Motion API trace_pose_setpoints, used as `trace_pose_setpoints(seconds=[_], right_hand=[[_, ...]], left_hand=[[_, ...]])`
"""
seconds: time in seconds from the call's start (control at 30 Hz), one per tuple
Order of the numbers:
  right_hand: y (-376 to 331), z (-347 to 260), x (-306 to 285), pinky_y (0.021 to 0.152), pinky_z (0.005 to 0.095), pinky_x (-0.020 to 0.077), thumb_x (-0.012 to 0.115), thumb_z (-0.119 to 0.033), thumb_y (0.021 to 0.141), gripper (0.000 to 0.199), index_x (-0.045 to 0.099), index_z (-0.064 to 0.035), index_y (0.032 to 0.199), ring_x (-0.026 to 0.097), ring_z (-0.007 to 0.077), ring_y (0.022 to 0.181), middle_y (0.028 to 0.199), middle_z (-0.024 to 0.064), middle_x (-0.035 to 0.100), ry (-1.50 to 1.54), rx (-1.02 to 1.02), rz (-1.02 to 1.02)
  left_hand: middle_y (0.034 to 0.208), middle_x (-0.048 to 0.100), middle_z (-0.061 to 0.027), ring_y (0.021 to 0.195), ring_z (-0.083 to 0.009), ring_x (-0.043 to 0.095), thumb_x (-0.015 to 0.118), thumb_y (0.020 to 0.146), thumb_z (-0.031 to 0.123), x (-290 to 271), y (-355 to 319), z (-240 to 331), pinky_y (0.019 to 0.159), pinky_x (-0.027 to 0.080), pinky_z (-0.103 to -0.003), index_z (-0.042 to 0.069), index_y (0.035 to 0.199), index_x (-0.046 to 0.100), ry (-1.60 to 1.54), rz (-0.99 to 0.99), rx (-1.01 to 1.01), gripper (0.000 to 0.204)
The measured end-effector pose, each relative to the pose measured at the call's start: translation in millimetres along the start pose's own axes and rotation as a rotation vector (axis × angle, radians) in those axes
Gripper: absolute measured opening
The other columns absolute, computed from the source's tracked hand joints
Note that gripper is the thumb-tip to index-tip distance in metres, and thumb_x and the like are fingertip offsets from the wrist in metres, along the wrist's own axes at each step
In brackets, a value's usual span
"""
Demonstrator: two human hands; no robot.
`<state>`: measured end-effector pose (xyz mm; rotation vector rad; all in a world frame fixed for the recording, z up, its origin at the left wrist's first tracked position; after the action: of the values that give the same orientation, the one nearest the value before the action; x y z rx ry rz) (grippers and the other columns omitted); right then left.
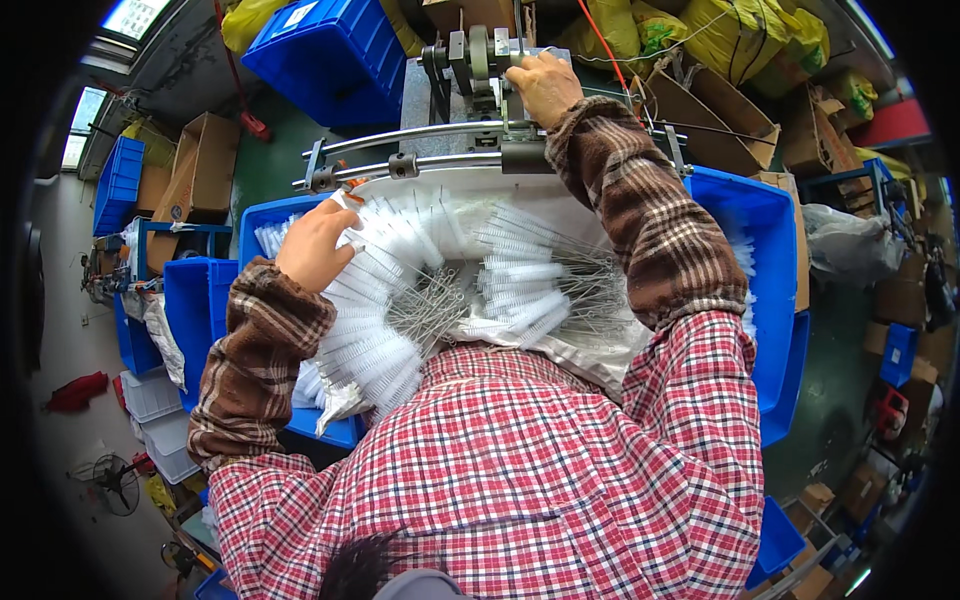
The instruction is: The person handles wire brushes in a storage bin, taking caps from a machine fixture and attaching them onto the ends of the brushes by hand.
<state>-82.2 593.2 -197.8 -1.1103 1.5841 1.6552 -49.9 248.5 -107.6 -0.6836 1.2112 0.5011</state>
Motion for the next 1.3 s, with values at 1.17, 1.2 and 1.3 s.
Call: trace_pose_setpoints(seconds=[1.17,1.2,1.3], right_hand=[[-32.3,-19.0,-33.1,0.081,0.0388,0.038,0.071,-0.036,0.078,0.029,0.066,-0.0135,0.094,0.054,0.0206,0.097,0.093,0.0008,0.06,-0.139,0.192,-0.035],[-38.3,-9.9,-37.6,0.083,0.0396,0.0382,0.07,-0.036,0.078,0.028,0.066,-0.0133,0.095,0.055,0.0207,0.097,0.093,0.0007,0.06,-0.132,0.2,-0.037],[-52.0,20.3,-49.5,0.086,0.0408,0.041,0.068,-0.03,0.08,0.023,0.067,-0.0121,0.094,0.057,0.0235,0.093,0.09,0.0021,0.061,-0.11,0.18,0.053]], left_hand=[[0.075,0.062,-0.0048,0.069,-0.0102,0.056,0.061,0.074,-0.005,-41.4,-0.9,-6.6,0.068,0.048,-0.025,-0.005,0.085,0.062,-0.673,-0.062,0.023,0.011],[0.077,0.063,-0.0044,0.072,-0.0101,0.058,0.062,0.075,-0.004,-53.9,-3.2,-7.4,0.07,0.048,-0.025,-0.004,0.084,0.063,-0.646,-0.073,0.014,0.009],[0.08,0.063,-0.0041,0.079,-0.0105,0.059,0.061,0.076,-0.005,-81.4,-9.1,-13.5,0.077,0.048,-0.025,-0.002,0.083,0.062,-0.707,-0.062,0.001,0.008]])
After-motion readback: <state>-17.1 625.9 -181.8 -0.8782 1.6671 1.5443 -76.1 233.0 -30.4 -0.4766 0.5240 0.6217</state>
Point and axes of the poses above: each hand's wrist, its own y-axis towards the middle knuckle, its own x-axis out of the palm, z = x × y, the point moved 3 cm from there along y, towards the middle knuckle
